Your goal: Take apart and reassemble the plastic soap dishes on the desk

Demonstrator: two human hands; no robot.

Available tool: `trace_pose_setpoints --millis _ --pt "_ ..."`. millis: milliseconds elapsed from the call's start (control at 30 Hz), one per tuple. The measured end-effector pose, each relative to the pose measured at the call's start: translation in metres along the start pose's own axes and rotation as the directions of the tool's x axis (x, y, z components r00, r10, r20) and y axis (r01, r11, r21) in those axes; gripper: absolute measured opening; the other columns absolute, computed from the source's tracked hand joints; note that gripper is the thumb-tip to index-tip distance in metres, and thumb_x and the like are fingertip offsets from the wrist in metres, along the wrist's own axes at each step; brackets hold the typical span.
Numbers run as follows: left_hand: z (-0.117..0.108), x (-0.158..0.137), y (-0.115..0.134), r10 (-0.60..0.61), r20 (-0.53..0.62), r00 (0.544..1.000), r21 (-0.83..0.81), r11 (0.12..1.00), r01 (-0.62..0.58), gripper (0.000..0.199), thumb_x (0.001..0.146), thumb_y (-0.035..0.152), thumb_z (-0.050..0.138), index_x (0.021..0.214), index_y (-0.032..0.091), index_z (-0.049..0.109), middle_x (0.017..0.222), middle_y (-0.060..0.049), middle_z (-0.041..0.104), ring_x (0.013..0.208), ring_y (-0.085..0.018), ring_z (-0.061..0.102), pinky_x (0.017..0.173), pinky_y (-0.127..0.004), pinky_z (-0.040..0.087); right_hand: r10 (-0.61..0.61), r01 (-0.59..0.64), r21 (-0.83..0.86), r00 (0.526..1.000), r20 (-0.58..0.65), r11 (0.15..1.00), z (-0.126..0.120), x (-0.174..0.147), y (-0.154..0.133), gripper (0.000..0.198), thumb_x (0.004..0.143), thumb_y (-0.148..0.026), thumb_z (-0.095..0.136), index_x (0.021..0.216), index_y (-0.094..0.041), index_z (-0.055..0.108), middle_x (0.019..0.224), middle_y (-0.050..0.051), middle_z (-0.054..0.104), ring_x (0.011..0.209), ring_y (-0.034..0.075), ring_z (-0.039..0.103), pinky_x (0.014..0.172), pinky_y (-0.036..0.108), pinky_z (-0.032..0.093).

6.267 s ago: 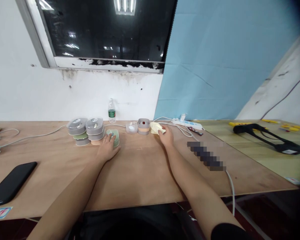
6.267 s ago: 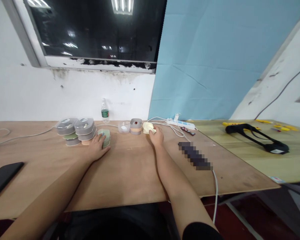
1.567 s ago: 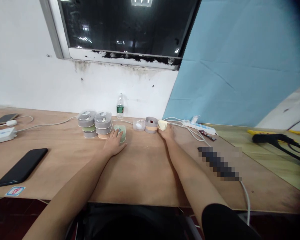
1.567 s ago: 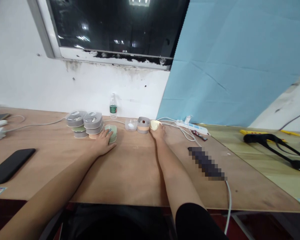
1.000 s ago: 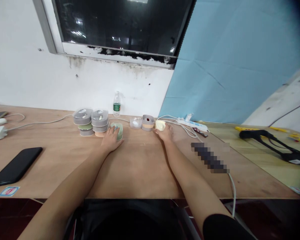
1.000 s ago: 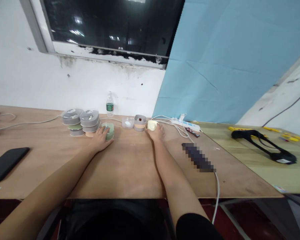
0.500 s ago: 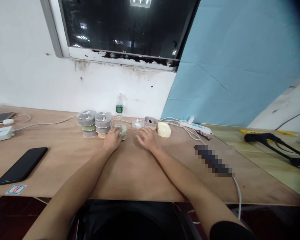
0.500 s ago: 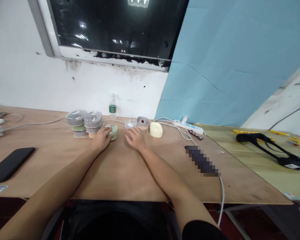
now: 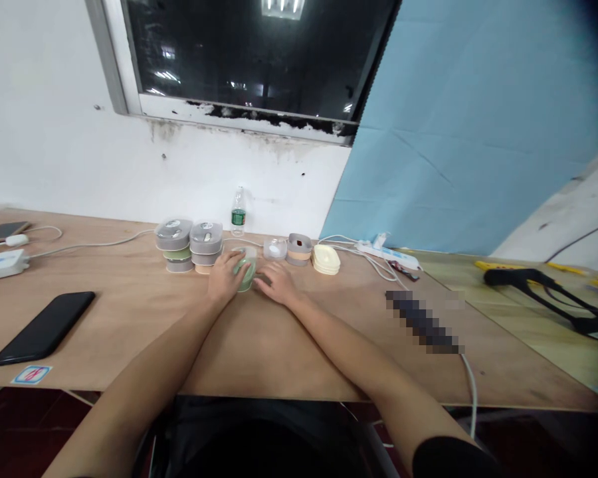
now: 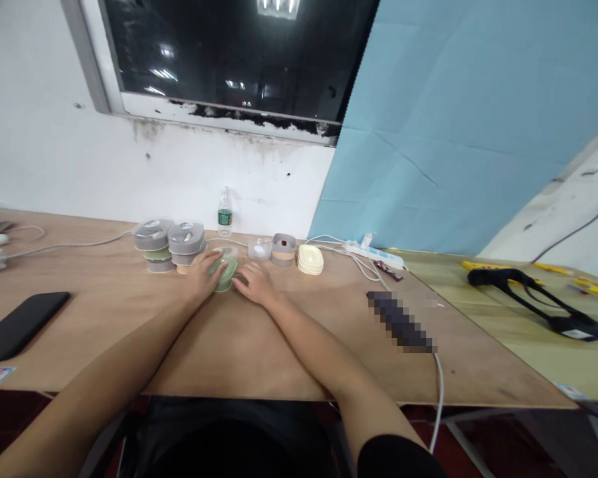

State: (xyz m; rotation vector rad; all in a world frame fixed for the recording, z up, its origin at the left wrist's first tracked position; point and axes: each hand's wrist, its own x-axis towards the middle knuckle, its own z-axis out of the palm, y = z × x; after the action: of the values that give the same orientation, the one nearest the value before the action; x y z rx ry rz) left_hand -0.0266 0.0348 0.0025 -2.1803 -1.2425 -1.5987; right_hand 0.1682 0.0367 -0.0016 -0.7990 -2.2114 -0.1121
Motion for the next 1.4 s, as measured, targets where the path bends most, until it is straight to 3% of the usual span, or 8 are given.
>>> trace_pose_setpoints --millis 200,433,567,733,867,1000,1267,1400 --pt "-0.005 0.001 0.018 0.037 -0.04 0.999 -0.152 0.988 -0.043 0.035 0.095 0.033 0.045 0.126 0.021 0.055 0.128 -0.01 0.057 0.124 -0.021 0.05 0.106 -0.039 0.042 0.244 -0.206 0.237 0.959 -0.143 0.949 0.007 0.023 -0.026 0.036 0.093 -0.04 0.047 0.122 -0.019 0.053 0.092 0.007 0.064 0.077 0.019 0.059 0.074 0.035 0.048" --pt "-0.007 -0.001 0.021 0.103 0.077 0.992 -0.2 0.976 -0.086 0.046 0.098 0.031 0.033 0.142 0.019 0.038 0.144 -0.009 0.045 0.135 -0.02 0.039 0.112 -0.04 0.034 0.341 -0.212 0.433 0.907 -0.247 0.876 0.02 0.033 -0.045 0.024 0.095 -0.035 0.04 0.11 -0.021 0.053 0.094 0.005 0.064 0.078 0.018 0.059 0.075 0.032 0.049" --pt "-0.008 0.001 0.022 0.123 0.235 0.964 -0.123 0.988 -0.096 0.053 0.095 0.03 0.038 0.146 0.017 0.032 0.147 -0.011 0.041 0.136 -0.022 0.037 0.112 -0.041 0.034 0.348 -0.232 0.351 0.882 -0.318 0.907 0.018 0.03 -0.028 0.024 0.097 -0.035 0.034 0.105 -0.021 0.052 0.097 0.007 0.063 0.087 0.018 0.06 0.08 0.032 0.049" --pt "-0.007 -0.002 0.024 0.006 0.441 0.897 0.113 0.992 -0.062 0.046 0.088 0.035 0.05 0.132 0.021 0.051 0.143 -0.011 0.046 0.137 -0.031 0.033 0.11 -0.053 0.03 0.266 -0.256 0.077 0.887 -0.377 0.964 0.011 0.022 0.022 0.028 0.096 -0.029 0.033 0.107 -0.019 0.056 0.1 0.01 0.06 0.099 0.023 0.055 0.09 0.037 0.044" --pt "0.001 -0.009 0.013 -0.164 0.475 0.865 0.244 0.969 0.05 0.045 0.082 0.044 0.059 0.121 0.021 0.058 0.139 -0.015 0.048 0.135 -0.036 0.034 0.108 -0.059 0.025 0.268 -0.287 -0.016 0.911 -0.314 0.958 0.012 0.019 0.057 0.031 0.093 -0.021 0.035 0.109 -0.019 0.061 0.101 0.01 0.058 0.097 0.023 0.054 0.089 0.037 0.044" --pt "0.007 -0.014 0.001 -0.218 0.48 0.85 0.288 0.954 0.082 0.054 0.079 0.047 0.062 0.124 0.018 0.056 0.14 -0.018 0.045 0.134 -0.039 0.032 0.108 -0.059 0.023 0.308 -0.348 -0.074 0.896 -0.319 0.935 0.022 0.021 0.074 0.028 0.091 -0.02 0.04 0.102 -0.018 0.066 0.096 0.009 0.056 0.091 0.021 0.053 0.084 0.034 0.045" --pt "0.005 -0.013 0.003 -0.329 0.465 0.822 0.356 0.919 0.167 0.071 0.069 0.059 0.068 0.124 0.017 0.053 0.14 -0.022 0.041 0.13 -0.04 0.037 0.104 -0.053 0.033 0.375 -0.411 -0.058 0.874 -0.31 0.91 0.031 0.014 0.091 0.024 0.087 -0.017 0.045 0.093 -0.015 0.068 0.089 0.009 0.056 0.086 0.021 0.051 0.083 0.036 0.045" --pt "0.002 -0.011 0.004 -0.384 0.499 0.777 0.375 0.904 0.206 0.074 0.068 0.062 0.068 0.125 0.017 0.051 0.139 -0.023 0.04 0.121 -0.039 0.048 0.095 -0.049 0.041 0.388 -0.416 -0.039 0.876 -0.287 0.909 0.027 0.011 0.093 0.026 0.085 -0.015 0.046 0.097 -0.014 0.068 0.093 0.011 0.057 0.091 0.023 0.053 0.088 0.04 0.045"
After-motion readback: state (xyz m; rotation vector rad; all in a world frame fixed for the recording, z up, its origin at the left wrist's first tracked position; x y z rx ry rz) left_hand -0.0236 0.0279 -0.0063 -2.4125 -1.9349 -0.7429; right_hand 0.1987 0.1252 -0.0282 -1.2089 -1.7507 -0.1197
